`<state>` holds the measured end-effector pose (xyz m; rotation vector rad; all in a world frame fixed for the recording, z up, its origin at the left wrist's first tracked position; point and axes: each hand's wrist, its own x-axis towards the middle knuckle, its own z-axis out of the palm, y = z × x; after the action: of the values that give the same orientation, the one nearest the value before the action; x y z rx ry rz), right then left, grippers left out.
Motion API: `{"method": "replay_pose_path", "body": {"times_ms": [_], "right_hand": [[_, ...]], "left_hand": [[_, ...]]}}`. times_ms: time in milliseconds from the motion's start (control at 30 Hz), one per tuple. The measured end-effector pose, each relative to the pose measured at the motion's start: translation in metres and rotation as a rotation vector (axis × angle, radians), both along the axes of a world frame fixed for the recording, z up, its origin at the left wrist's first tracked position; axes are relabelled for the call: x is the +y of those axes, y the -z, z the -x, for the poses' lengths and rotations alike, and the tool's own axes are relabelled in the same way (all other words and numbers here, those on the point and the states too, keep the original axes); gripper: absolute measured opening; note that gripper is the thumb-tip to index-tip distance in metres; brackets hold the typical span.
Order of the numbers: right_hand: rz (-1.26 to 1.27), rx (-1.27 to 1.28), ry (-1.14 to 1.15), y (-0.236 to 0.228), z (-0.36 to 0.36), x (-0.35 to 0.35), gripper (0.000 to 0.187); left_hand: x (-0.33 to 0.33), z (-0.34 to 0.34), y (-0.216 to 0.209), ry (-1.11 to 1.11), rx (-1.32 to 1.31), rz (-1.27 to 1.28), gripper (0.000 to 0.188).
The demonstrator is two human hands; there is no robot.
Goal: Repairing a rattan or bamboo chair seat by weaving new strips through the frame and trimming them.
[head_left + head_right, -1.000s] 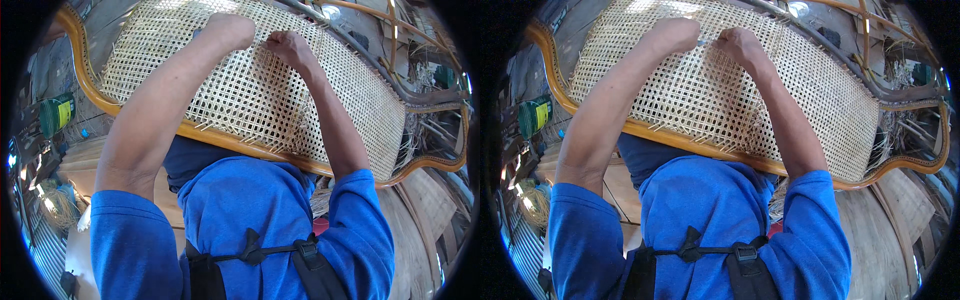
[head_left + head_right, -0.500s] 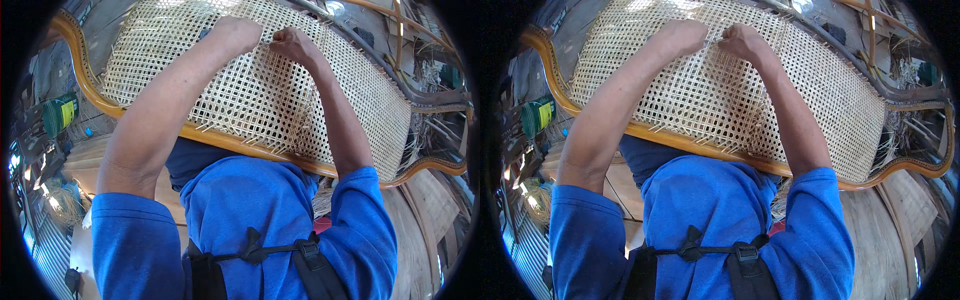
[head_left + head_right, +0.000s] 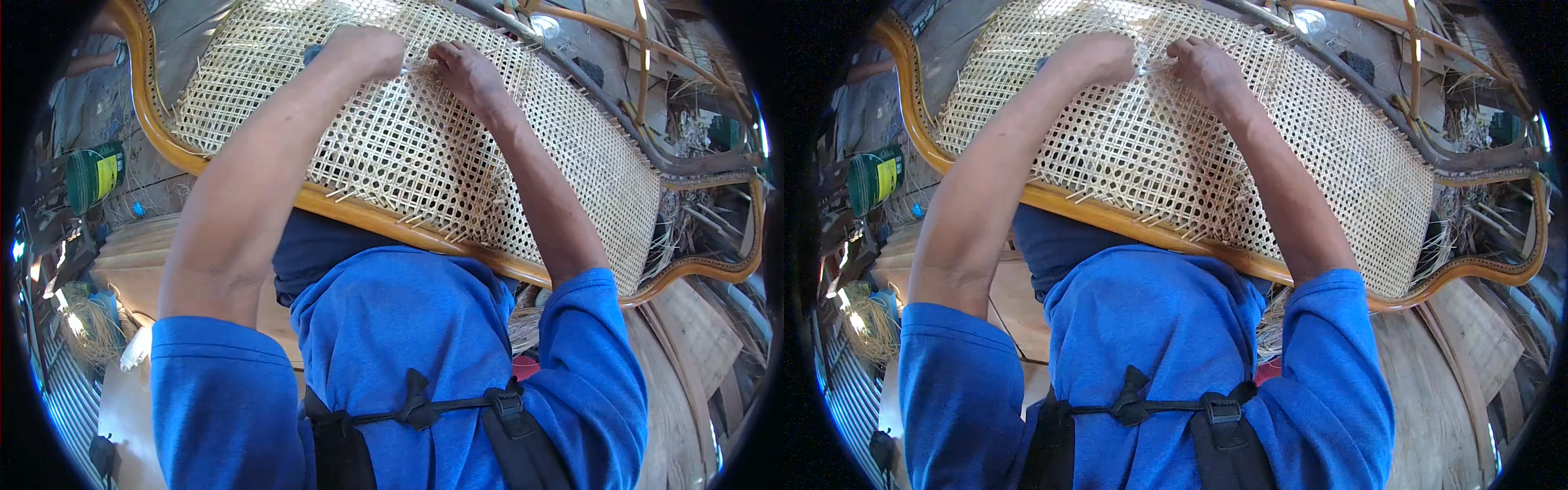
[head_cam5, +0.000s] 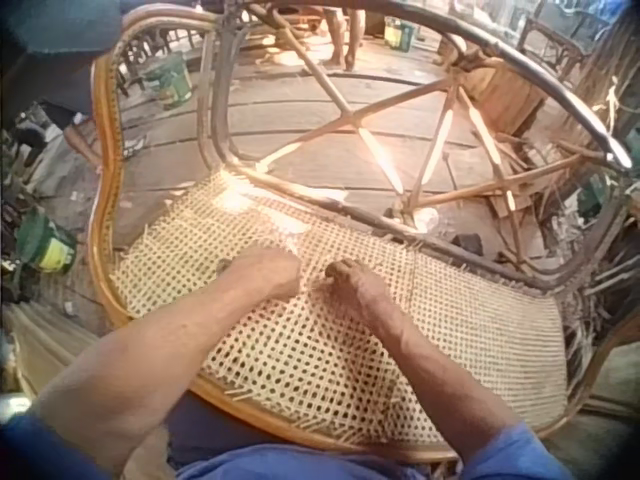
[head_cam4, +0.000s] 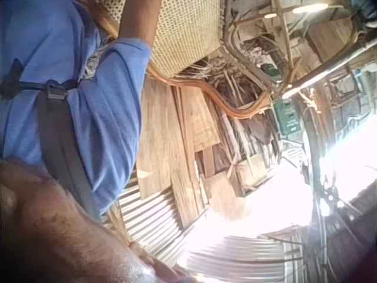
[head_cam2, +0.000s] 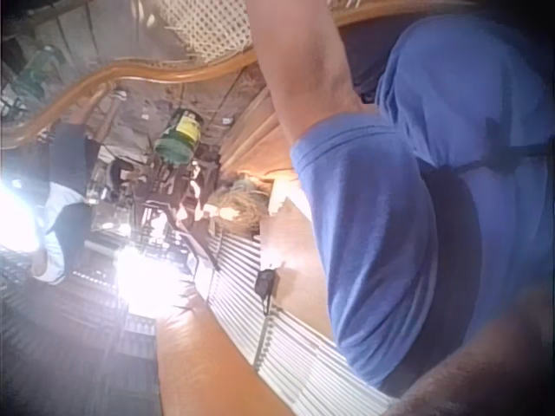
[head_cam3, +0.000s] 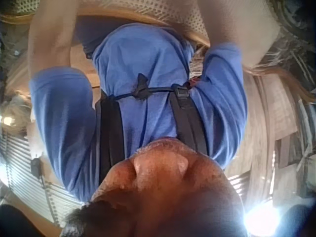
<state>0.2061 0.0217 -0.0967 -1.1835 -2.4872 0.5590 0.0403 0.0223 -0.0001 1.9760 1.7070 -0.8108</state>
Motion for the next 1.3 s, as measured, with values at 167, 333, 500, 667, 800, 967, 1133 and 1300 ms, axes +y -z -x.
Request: {"method": "replay_pose_path", "body": {"times_ms": [167,333,500,667,800,967,1133,1300], "right_hand": [[0.428,0.175,0.158,-0.004,-0.001,0.010,0.017],[0.500,0.523,-0.003,-0.042,0.034,-0.018,0.027],[0.619,0.120,0.193,-0.046,0.015,0.000,0.030],[0.667,0.252,0.233,0.008,-0.003,0.005,0.024],[0.690,0.296,0.115,0.006,-0.005,0.010,0.018],[0.664,0.019,0.150,-0.017,-0.001,0.005,0.019],[0.360,-0.121,0.112,-0.012,0.012,0.000,0.026],[0.344,-0.094,0.071,0.017,0.003,-0.002,0.029]], "left_hand": [[-0.016,0.034,-0.017,-0.075,0.045,0.032,0.027],[-0.004,0.044,-0.049,0.112,-0.074,-0.108,0.023],[0.011,0.023,-0.004,0.262,-0.194,-0.096,0.020],[0.009,-0.024,-0.011,0.204,0.086,-0.023,0.024],[0.014,-0.012,0.007,0.199,-0.074,-0.039,0.032],[0.015,-0.016,0.020,0.185,0.028,0.087,0.021],[-0.010,-0.007,0.004,0.192,-0.085,-0.086,0.025],[-0.003,-0.010,0.013,0.031,-0.095,-0.047,0.025]]}}
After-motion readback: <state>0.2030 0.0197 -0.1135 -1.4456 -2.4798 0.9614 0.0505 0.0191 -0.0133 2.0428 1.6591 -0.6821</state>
